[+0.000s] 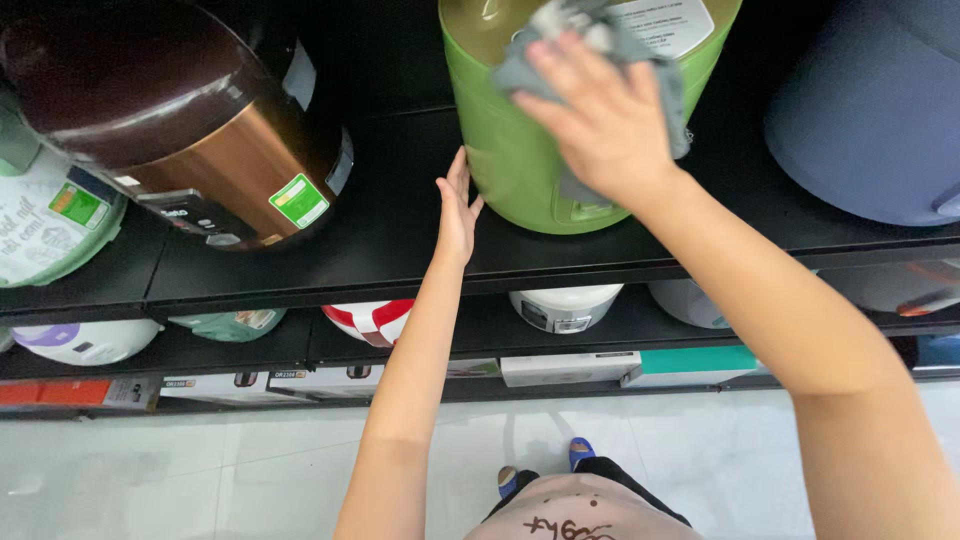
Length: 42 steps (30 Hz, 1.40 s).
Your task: The person cleans rice cookers displayed on a shelf, wiping the lids, sides, and control panels of each rice cooker one by one with a cloth.
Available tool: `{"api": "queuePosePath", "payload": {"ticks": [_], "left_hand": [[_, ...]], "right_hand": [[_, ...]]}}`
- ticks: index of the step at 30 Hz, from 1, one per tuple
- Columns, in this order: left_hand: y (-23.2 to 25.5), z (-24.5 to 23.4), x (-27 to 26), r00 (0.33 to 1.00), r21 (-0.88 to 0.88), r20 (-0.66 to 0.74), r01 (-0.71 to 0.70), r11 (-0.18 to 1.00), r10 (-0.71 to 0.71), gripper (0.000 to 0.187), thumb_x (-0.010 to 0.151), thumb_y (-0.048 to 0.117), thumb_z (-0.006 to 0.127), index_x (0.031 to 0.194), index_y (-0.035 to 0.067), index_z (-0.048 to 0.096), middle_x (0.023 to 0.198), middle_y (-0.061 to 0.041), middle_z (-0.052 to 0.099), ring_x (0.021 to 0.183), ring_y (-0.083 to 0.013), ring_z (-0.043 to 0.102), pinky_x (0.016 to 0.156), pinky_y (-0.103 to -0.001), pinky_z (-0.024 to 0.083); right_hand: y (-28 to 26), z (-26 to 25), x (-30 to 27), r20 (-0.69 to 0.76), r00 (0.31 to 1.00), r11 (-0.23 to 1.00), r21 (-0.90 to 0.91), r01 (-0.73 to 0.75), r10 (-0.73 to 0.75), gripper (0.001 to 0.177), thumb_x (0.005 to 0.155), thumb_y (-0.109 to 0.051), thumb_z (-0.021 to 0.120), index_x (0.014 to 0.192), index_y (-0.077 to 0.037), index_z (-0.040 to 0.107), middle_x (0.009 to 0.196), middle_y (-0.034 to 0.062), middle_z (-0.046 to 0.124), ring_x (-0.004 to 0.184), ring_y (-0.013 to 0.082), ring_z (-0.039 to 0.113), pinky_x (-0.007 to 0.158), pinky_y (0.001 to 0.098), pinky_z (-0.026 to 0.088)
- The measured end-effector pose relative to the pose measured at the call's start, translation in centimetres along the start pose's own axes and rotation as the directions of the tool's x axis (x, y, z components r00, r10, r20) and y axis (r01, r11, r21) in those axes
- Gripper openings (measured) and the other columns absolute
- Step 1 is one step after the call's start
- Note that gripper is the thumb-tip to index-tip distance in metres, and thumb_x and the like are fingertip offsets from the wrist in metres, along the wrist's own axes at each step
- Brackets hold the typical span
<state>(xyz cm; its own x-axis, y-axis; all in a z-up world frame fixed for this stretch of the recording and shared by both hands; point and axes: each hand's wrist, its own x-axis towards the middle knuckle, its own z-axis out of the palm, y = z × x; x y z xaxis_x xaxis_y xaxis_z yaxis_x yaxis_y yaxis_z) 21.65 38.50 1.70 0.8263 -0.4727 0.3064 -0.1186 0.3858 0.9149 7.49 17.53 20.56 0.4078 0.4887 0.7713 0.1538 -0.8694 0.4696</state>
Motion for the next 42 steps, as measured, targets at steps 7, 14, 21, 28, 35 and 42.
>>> {"api": "queuePosePath", "payload": {"ticks": [7, 14, 21, 28, 35, 42], "left_hand": [[0.3, 0.5, 0.0, 0.999, 0.049, -0.037, 0.027, 0.998, -0.025, 0.102, 0.093, 0.083, 0.02, 0.166, 0.013, 0.013, 0.175, -0.015, 0.007, 0.162, -0.0308, 0.0, 0.125, -0.063, 0.012], [-0.3, 0.6, 0.1, 0.999, 0.08, -0.048, 0.009, 0.997, -0.005, 0.095, 0.096, 0.079, 0.025, 0.166, 0.016, 0.013, 0.175, -0.013, 0.008, 0.162, -0.0307, 0.002, 0.124, -0.064, 0.016], [-0.3, 0.6, 0.2, 0.998, 0.097, -0.058, 0.011, 0.995, -0.005, 0.094, 0.097, 0.078, 0.025, 0.166, 0.016, 0.013, 0.175, -0.012, 0.009, 0.162, -0.0309, 0.004, 0.124, -0.063, 0.017], [-0.7, 0.4, 0.4, 0.998, 0.094, -0.062, 0.0, 0.996, 0.006, 0.096, 0.096, 0.08, 0.025, 0.166, 0.015, 0.017, 0.175, -0.013, 0.011, 0.162, -0.0312, 0.005, 0.124, -0.064, 0.018], [-0.5, 0.2, 0.3, 0.998, 0.059, -0.059, 0.003, 0.998, 0.0, 0.098, 0.094, 0.081, 0.023, 0.166, 0.014, 0.018, 0.174, -0.012, 0.012, 0.162, -0.031, 0.005, 0.123, -0.063, 0.017], [0.7, 0.8, -0.2, 0.999, 0.076, -0.042, 0.019, 0.997, -0.015, 0.098, 0.094, 0.081, 0.022, 0.166, 0.014, 0.015, 0.175, -0.012, 0.009, 0.162, -0.0308, 0.001, 0.124, -0.064, 0.015]], "right_hand": [[2.1, 6.8, -9.0, -0.124, 0.632, 0.555, 0.624, -0.55, 0.765, 0.045, 0.12, -0.022, 0.042, 0.162, -0.011, 0.036, 0.173, 0.0108, 0.028, 0.161, 0.0255, 0.028, 0.133, 0.0399, 0.02], [-0.2, 13.8, -17.0, 0.306, 0.207, -0.265, 0.943, -0.204, 0.929, 0.051, 0.117, -0.032, 0.042, 0.162, -0.01, 0.032, 0.165, 0.0137, 0.036, 0.149, 0.028, 0.043, 0.126, 0.0415, 0.036], [-12.5, 9.8, -16.2, 0.422, -0.043, -0.42, 0.878, -0.229, 0.906, 0.055, 0.113, -0.023, 0.038, 0.165, -0.016, 0.022, 0.165, 0.0138, 0.035, 0.144, 0.0259, 0.045, 0.12, 0.0398, 0.038], [-19.7, 7.7, -11.0, 0.561, -0.233, -0.606, 0.762, -0.228, 0.794, 0.061, 0.109, -0.014, 0.044, 0.163, -0.006, 0.018, 0.169, 0.0149, 0.028, 0.149, 0.0231, 0.036, 0.121, 0.0327, 0.028], [-21.5, 1.1, -5.2, 0.785, 0.101, -0.769, 0.619, -0.162, 0.611, 0.057, 0.103, -0.011, 0.048, 0.158, -0.002, 0.037, 0.164, 0.0127, 0.036, 0.149, 0.0213, 0.034, 0.12, 0.0346, 0.025], [-14.5, -2.5, -7.0, 0.179, 0.069, -0.114, 0.834, -0.54, 0.981, 0.046, 0.113, -0.011, 0.044, 0.158, -0.001, 0.04, 0.167, 0.0144, 0.039, 0.156, 0.0247, 0.037, 0.131, 0.0375, 0.026]]}}
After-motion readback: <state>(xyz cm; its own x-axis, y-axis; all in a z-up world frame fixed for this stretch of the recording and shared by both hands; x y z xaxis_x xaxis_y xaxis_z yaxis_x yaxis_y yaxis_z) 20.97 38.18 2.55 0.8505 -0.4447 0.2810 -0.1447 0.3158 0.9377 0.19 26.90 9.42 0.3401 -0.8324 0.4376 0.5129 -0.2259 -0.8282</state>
